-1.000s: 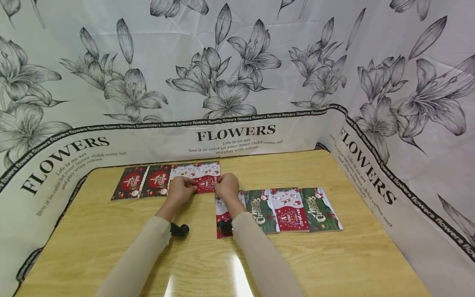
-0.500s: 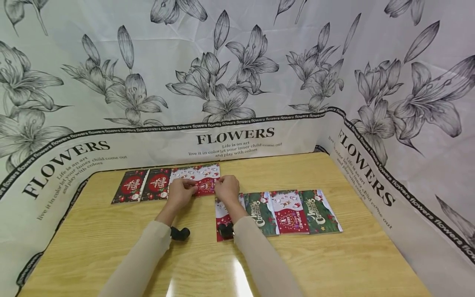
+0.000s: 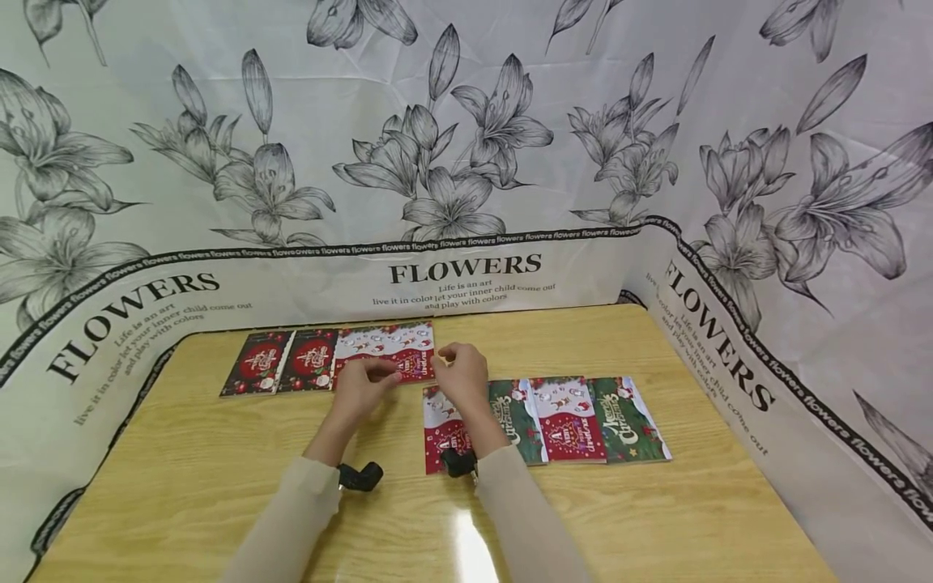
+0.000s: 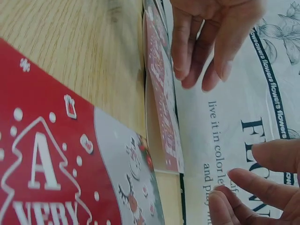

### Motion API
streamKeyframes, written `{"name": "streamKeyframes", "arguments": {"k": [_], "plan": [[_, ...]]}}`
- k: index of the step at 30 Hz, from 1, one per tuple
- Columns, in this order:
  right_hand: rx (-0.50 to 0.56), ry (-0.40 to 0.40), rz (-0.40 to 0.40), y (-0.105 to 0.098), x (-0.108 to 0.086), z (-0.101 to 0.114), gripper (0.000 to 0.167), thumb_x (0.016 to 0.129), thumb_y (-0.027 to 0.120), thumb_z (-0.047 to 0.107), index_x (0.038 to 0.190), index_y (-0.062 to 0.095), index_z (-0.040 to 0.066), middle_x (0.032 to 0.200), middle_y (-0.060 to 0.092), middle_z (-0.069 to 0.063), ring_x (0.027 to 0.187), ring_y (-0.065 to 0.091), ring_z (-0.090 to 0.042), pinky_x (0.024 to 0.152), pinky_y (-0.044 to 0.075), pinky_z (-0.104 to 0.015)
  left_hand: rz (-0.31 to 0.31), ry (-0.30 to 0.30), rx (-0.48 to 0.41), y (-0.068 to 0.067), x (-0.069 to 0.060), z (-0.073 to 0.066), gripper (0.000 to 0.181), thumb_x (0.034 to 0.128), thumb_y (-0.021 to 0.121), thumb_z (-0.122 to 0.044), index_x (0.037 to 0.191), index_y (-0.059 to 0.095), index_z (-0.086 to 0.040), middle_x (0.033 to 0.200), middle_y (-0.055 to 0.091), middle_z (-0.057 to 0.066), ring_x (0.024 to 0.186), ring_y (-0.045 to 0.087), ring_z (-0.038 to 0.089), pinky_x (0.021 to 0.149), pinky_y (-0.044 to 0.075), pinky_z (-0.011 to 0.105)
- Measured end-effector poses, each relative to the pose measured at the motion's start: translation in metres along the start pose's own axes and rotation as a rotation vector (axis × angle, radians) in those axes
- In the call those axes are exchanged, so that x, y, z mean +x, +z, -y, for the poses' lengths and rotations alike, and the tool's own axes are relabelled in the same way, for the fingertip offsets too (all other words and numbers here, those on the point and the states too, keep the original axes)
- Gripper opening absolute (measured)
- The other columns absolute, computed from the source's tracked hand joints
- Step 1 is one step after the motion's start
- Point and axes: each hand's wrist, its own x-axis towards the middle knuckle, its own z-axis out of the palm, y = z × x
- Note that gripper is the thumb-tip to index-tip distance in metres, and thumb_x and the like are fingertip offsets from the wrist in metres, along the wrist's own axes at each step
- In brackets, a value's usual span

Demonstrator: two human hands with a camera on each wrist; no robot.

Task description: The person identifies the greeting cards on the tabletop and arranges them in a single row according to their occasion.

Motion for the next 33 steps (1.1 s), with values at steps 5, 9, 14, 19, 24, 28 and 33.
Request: {"name": "streamKeyframes", "arguments": {"k": [5,9,14,19,24,28,33], "plan": [[-0.057,-0.032,-0.001,-0.015,-0.007,-0.005,0.026,0.098,0.076,0.017,0.118,0.075,0.0,0.11,0.071,-0.017,0.101,0.067,-0.032,0.081,0.057,-0.045,0.041,0.004,-0.011,0.007,-0.011,-0.004,0.014,0.0966,0.077,-0.01,0.105,0.079,0.0,0.098,0.074,0.009,0.09,0.069,0.023,0.083,0.059,0.04],[-0.084,-0.036,0.006,-0.027,-0.011,-0.013,0.028,0.097,0.077,0.017,0.118,0.075,-0.002,0.114,0.071,-0.02,0.104,0.066,-0.035,0.083,0.057,-0.049,0.069,0.003,-0.011,0.015,-0.018,-0.007,0.015,0.0971,0.076,-0.01,0.107,0.079,0.001,0.099,0.075,0.01,0.092,0.069,0.024,0.085,0.059,0.041],[-0.107,0.001,0.028,-0.037,-0.011,-0.025,0.031,0.095,0.079,0.018,0.119,0.075,-0.002,0.114,0.07,-0.019,0.108,0.064,-0.035,0.086,0.055,-0.05,0.095,-0.041,-0.041,0.026,-0.024,-0.01,0.017,0.0979,0.075,-0.01,0.11,0.078,0.002,0.101,0.074,0.009,0.094,0.068,0.024,0.083,0.059,0.039],[-0.113,0.001,0.055,-0.044,-0.011,-0.031,0.029,0.094,0.079,0.016,0.118,0.076,-0.001,0.115,0.07,-0.02,0.109,0.065,-0.036,0.086,0.055,-0.051,0.102,-0.061,-0.064,0.035,-0.028,-0.01,0.016,0.0985,0.075,-0.011,0.11,0.078,0.0,0.101,0.073,0.008,0.092,0.068,0.022,0.081,0.059,0.036],[-0.12,0.001,0.103,-0.048,-0.009,-0.036,0.026,0.094,0.079,0.012,0.116,0.077,-0.001,0.114,0.071,-0.022,0.107,0.066,-0.038,0.084,0.057,-0.05,0.102,-0.05,-0.038,0.04,-0.032,-0.008,0.016,0.0983,0.075,-0.01,0.11,0.078,0.0,0.1,0.071,0.009,0.09,0.067,0.022,0.08,0.059,0.036],[-0.128,0.005,0.127,-0.051,-0.008,-0.04,0.025,0.093,0.078,0.01,0.117,0.077,0.0,0.113,0.072,-0.021,0.105,0.067,-0.038,0.084,0.058,-0.049,0.093,-0.064,-0.038,0.042,-0.035,-0.009,0.016,0.0984,0.074,-0.01,0.11,0.078,0.001,0.101,0.071,0.01,0.09,0.067,0.022,0.079,0.059,0.037],[-0.142,0.017,0.136,-0.053,-0.007,-0.043,0.024,0.092,0.079,0.007,0.116,0.078,0.001,0.109,0.073,-0.019,0.1,0.067,-0.036,0.081,0.058,-0.046,0.081,-0.082,-0.051,0.043,-0.036,-0.01,0.015,0.0985,0.073,-0.009,0.109,0.078,0.001,0.101,0.07,0.011,0.088,0.067,0.022,0.076,0.059,0.036]]}}
